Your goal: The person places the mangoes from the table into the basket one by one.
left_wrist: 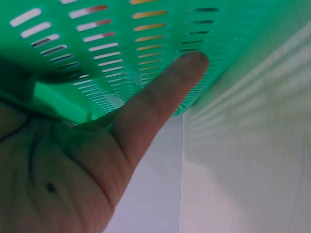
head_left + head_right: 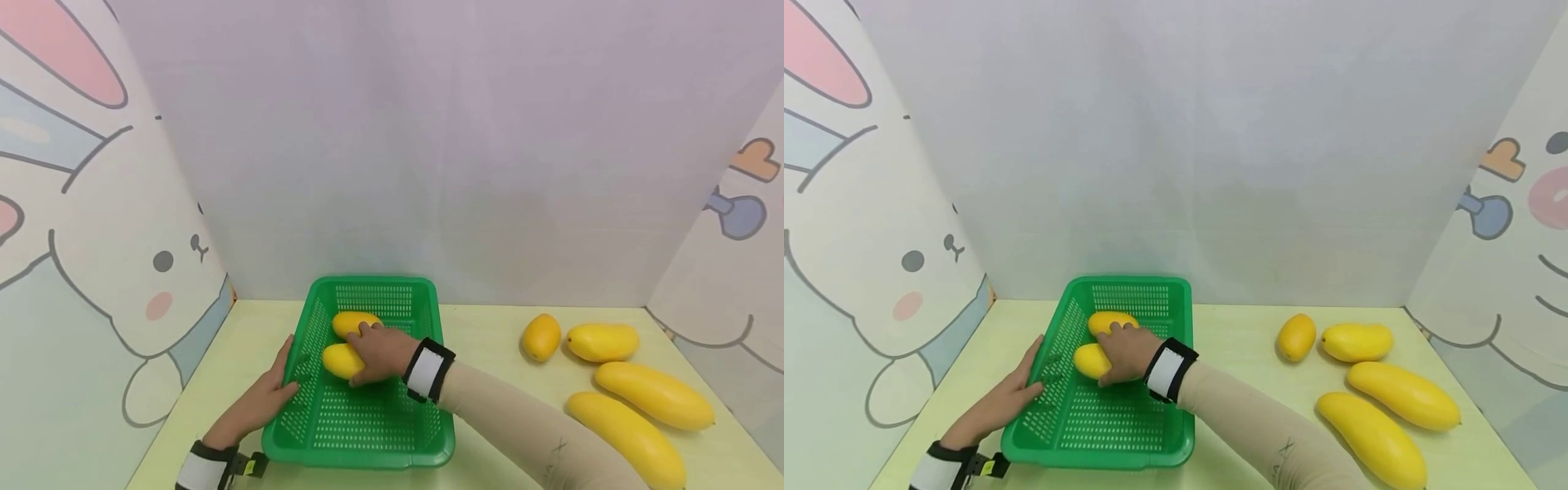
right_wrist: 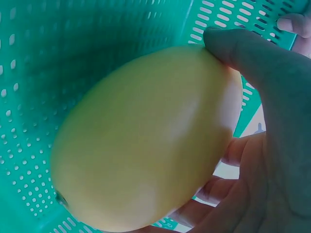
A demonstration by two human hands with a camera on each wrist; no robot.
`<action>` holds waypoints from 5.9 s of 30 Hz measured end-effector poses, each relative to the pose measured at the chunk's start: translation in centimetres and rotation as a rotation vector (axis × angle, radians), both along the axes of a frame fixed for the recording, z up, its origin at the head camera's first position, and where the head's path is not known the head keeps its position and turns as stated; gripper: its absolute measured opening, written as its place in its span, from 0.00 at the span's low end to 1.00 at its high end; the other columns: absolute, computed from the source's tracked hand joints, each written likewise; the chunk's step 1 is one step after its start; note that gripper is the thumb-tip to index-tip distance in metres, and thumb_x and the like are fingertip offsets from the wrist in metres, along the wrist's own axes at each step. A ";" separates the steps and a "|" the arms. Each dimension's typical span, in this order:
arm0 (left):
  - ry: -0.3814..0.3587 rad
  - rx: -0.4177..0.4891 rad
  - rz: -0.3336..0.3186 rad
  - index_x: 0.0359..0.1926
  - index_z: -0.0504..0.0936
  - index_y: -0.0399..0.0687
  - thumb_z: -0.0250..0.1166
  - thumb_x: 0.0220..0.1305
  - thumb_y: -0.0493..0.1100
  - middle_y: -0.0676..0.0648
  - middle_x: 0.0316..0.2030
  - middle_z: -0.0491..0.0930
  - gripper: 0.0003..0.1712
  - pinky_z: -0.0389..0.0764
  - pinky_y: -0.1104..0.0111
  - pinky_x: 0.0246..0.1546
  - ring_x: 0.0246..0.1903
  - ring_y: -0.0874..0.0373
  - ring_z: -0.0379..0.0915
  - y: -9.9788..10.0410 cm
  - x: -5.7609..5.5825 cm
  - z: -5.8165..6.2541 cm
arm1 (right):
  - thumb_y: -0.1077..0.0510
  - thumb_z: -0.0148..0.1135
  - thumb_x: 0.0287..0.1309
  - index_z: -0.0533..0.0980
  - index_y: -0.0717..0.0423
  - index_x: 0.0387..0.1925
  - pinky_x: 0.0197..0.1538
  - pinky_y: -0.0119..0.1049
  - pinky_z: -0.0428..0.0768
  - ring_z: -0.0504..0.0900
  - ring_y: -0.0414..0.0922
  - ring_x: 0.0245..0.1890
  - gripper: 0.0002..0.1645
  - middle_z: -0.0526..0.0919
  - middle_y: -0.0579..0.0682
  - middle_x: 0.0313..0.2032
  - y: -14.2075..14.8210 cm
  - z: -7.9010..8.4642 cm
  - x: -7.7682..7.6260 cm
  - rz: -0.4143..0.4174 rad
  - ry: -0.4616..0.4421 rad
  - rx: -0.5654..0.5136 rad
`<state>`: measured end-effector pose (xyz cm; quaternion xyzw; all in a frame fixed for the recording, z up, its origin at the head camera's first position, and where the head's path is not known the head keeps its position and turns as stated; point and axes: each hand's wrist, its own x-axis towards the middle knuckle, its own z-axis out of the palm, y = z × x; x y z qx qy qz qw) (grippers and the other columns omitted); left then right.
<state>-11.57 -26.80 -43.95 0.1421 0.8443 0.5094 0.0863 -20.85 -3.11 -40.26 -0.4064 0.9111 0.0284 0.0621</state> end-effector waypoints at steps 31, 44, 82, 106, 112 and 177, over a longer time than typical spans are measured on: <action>-0.010 -0.012 0.008 0.71 0.23 0.56 0.45 0.68 0.33 0.26 0.65 0.49 0.46 0.79 0.62 0.31 0.33 0.50 0.76 -0.1 -0.1 -0.2 | 0.28 0.62 0.44 0.67 0.46 0.57 0.31 0.34 0.72 0.68 0.40 0.35 0.43 0.69 0.47 0.45 -0.4 -1.7 -1.1 -0.033 0.029 0.020; -0.014 -0.002 0.000 0.71 0.23 0.55 0.46 0.68 0.33 0.25 0.65 0.47 0.46 0.79 0.63 0.31 0.35 0.50 0.76 0.0 -0.1 0.1 | 0.27 0.60 0.45 0.67 0.48 0.57 0.30 0.35 0.72 0.69 0.42 0.36 0.44 0.69 0.48 0.45 -0.7 -2.1 -1.6 -0.039 0.059 0.025; -0.021 0.028 -0.010 0.71 0.23 0.52 0.46 0.68 0.33 0.24 0.65 0.45 0.46 0.79 0.62 0.30 0.34 0.50 0.76 0.0 0.1 0.2 | 0.25 0.55 0.47 0.69 0.46 0.58 0.32 0.36 0.74 0.71 0.43 0.38 0.43 0.71 0.48 0.47 -1.2 -2.4 -1.9 -0.050 0.086 0.024; -0.010 -0.003 0.009 0.71 0.24 0.52 0.47 0.67 0.34 0.26 0.66 0.45 0.46 0.78 0.62 0.32 0.34 0.52 0.76 0.0 -0.1 0.1 | 0.25 0.53 0.49 0.64 0.39 0.65 0.40 0.40 0.74 0.71 0.46 0.45 0.44 0.71 0.48 0.52 -0.7 -1.4 -1.4 -0.038 0.091 0.046; -0.003 -0.024 0.010 0.71 0.24 0.52 0.46 0.67 0.34 0.26 0.66 0.45 0.46 0.78 0.63 0.32 0.35 0.51 0.75 0.0 0.0 0.0 | 0.25 0.53 0.50 0.63 0.39 0.65 0.39 0.40 0.74 0.70 0.45 0.45 0.44 0.71 0.48 0.52 -0.7 -1.5 -1.3 -0.040 0.093 0.052; -0.007 -0.004 0.005 0.71 0.24 0.55 0.46 0.67 0.34 0.26 0.66 0.46 0.46 0.79 0.61 0.31 0.32 0.50 0.76 -0.3 0.3 -0.2 | 0.20 0.36 0.53 0.59 0.36 0.67 0.55 0.48 0.68 0.66 0.48 0.57 0.46 0.70 0.48 0.57 8.8 5.4 1.6 0.037 0.357 -0.225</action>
